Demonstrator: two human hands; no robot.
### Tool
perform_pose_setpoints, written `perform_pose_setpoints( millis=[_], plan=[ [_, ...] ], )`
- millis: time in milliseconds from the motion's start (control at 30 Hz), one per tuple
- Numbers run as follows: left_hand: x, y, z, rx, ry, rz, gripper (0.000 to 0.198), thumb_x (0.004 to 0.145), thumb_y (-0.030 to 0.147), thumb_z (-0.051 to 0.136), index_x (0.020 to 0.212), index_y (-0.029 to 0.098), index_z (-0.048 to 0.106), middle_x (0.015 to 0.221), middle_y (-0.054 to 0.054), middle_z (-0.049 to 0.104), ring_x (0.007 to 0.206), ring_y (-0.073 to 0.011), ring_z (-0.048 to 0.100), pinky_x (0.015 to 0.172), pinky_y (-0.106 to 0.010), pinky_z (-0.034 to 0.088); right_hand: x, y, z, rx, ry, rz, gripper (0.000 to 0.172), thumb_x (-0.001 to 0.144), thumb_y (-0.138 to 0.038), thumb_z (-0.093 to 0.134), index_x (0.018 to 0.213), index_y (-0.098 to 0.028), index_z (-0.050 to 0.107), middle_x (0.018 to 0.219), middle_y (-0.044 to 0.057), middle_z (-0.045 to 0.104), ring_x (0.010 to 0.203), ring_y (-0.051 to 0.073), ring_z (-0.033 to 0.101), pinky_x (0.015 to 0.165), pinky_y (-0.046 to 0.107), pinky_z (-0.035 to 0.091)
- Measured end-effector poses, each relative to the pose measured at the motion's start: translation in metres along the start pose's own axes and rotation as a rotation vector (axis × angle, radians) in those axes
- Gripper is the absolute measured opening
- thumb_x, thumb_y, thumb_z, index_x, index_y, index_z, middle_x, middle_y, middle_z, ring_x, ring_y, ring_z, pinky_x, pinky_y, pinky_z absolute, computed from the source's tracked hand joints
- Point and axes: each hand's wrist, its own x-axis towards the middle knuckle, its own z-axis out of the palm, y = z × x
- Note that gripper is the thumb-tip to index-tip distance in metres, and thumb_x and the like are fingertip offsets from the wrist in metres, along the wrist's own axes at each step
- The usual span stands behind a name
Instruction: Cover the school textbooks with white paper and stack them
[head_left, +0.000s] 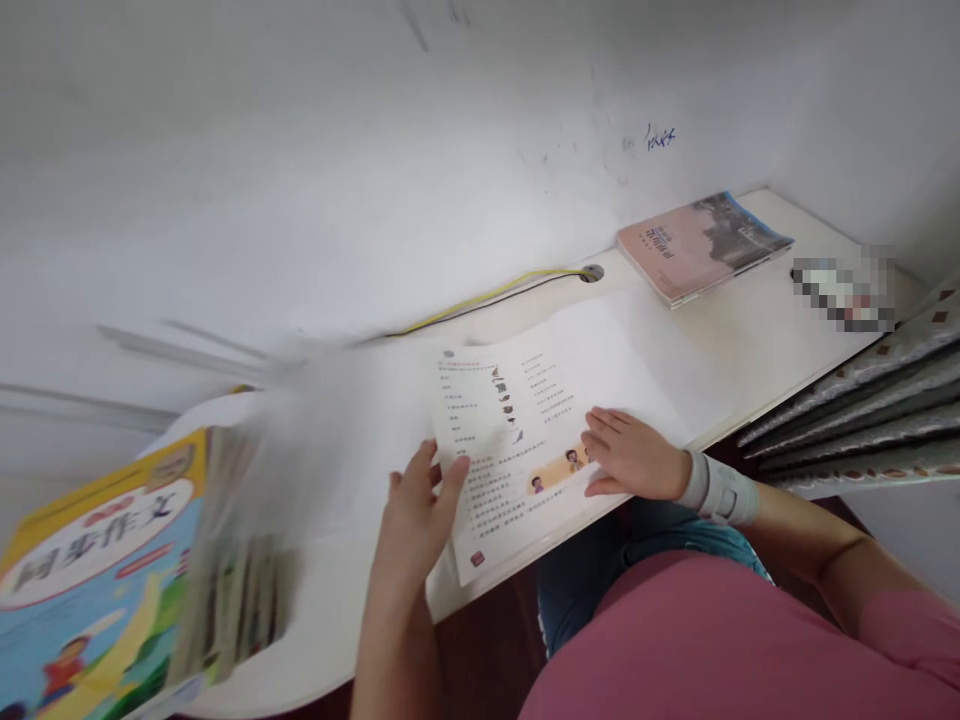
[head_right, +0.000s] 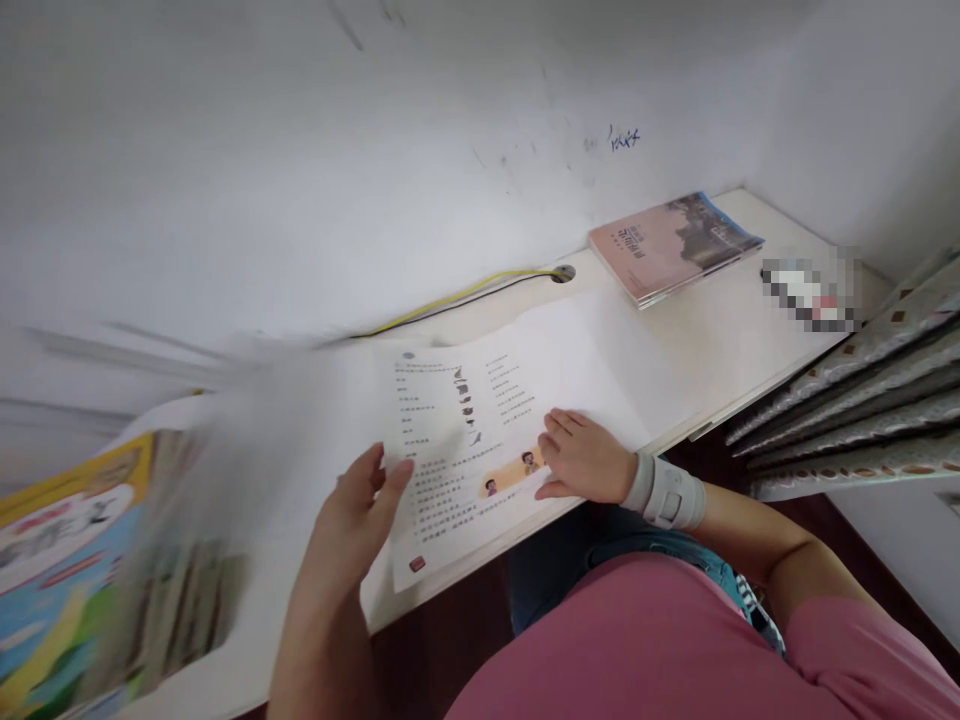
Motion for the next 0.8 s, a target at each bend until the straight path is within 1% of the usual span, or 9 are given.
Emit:
perform_pose_setpoints(
  millis=[100, 200, 267, 400, 467, 533, 600, 700, 800],
  plan=[
    [0.004, 0.025, -0.013, -0.271, -0.014, 0.023, 0.066, 0.076, 0.039, 0.057, 0.136, 0.017, 0.042, 0.11, -0.011, 0.069, 0.102, -0.0278, 0.066, 0.089, -0.046, 0.053, -0.003, 0.006, 0.004, 0.109, 0.051, 0.009, 0.069, 0.082, -0.062, 0.05, 0.121, -0.005, 0.055, 0.132, 0.026, 0.052, 0.13, 0.032, 0.043, 0.107, 0.05, 0.036],
    [0.01, 0.059, -0.027, -0.396, 0.084, 0.03, 0.074, 0.074, 0.036, 0.062, 0.141, 0.017, 0.036, 0.09, -0.007, 0.073, 0.079, -0.0248, 0.07, 0.07, -0.041, 0.058, -0.008, 0.013, 0.007, 0.328, 0.126, -0.022, 0.066, 0.087, -0.06, 0.043, 0.128, -0.009, 0.051, 0.135, 0.022, 0.051, 0.133, 0.028, 0.041, 0.11, 0.047, 0.033],
    [0.011, 0.088, -0.031, -0.424, 0.1, 0.11, 0.074, 0.078, 0.039, 0.061, 0.143, 0.019, 0.032, 0.089, -0.005, 0.073, 0.073, -0.0227, 0.07, 0.069, -0.04, 0.059, -0.012, 0.018, 0.005, 0.529, 0.175, -0.013, 0.069, 0.09, -0.061, 0.035, 0.139, -0.012, 0.039, 0.141, 0.02, 0.045, 0.135, 0.025, 0.038, 0.11, 0.044, 0.033],
    [0.005, 0.145, -0.012, -0.406, -0.093, 0.449, 0.072, 0.086, 0.056, 0.049, 0.145, 0.019, 0.031, 0.113, -0.008, 0.069, 0.105, -0.0238, 0.065, 0.095, -0.044, 0.049, -0.021, 0.03, -0.017, 0.925, 0.294, 0.152, 0.072, 0.093, -0.059, 0.001, 0.15, -0.016, 0.002, 0.148, 0.019, 0.036, 0.131, 0.022, 0.044, 0.102, 0.042, 0.043],
    [0.002, 0.157, 0.012, -0.364, -0.242, 0.574, 0.07, 0.09, 0.059, 0.038, 0.147, 0.021, 0.026, 0.131, -0.01, 0.059, 0.123, -0.0239, 0.053, 0.104, -0.043, 0.041, -0.026, 0.042, -0.033, 1.076, 0.353, 0.267, 0.075, 0.088, -0.051, -0.021, 0.15, -0.013, -0.003, 0.147, 0.019, 0.037, 0.126, 0.022, 0.05, 0.095, 0.042, 0.048],
    [-0.001, 0.151, 0.041, -0.315, -0.281, 0.592, 0.068, 0.092, 0.059, 0.031, 0.148, 0.021, 0.023, 0.143, -0.012, 0.046, 0.133, -0.0244, 0.042, 0.106, -0.043, 0.038, -0.033, 0.058, -0.046, 1.194, 0.352, 0.361, 0.081, 0.085, -0.044, -0.031, 0.15, -0.011, 0.005, 0.144, 0.018, 0.043, 0.121, 0.022, 0.055, 0.092, 0.043, 0.05],
    [-0.003, 0.128, 0.071, -0.248, -0.197, 0.532, 0.066, 0.093, 0.057, 0.032, 0.146, 0.017, 0.027, 0.148, -0.015, 0.039, 0.136, -0.0262, 0.036, 0.109, -0.045, 0.035, -0.044, 0.079, -0.052, 1.287, 0.294, 0.432, 0.08, 0.089, -0.043, -0.024, 0.148, -0.01, 0.019, 0.137, 0.016, 0.052, 0.115, 0.023, 0.059, 0.089, 0.044, 0.052],
    [-0.008, 0.083, 0.106, -0.08, -0.087, 0.423, 0.065, 0.091, 0.053, 0.039, 0.143, 0.014, 0.032, 0.149, -0.018, 0.034, 0.139, -0.0281, 0.032, 0.113, -0.048, 0.03, -0.065, 0.106, -0.05, 1.384, 0.235, 0.55, 0.061, 0.095, -0.046, 0.014, 0.139, -0.012, 0.04, 0.121, 0.014, 0.065, 0.104, 0.025, 0.065, 0.087, 0.045, 0.054],
    [-0.015, 0.051, 0.125, 0.03, 0.002, 0.462, 0.058, 0.093, 0.045, 0.04, 0.139, 0.01, 0.038, 0.149, -0.021, 0.034, 0.139, -0.0298, 0.03, 0.112, -0.05, 0.031, -0.081, 0.125, -0.044, 1.372, 0.293, 0.663, 0.05, 0.086, -0.041, 0.045, 0.129, -0.016, 0.052, 0.116, 0.01, 0.068, 0.102, 0.026, 0.066, 0.088, 0.044, 0.054]
  ],
)
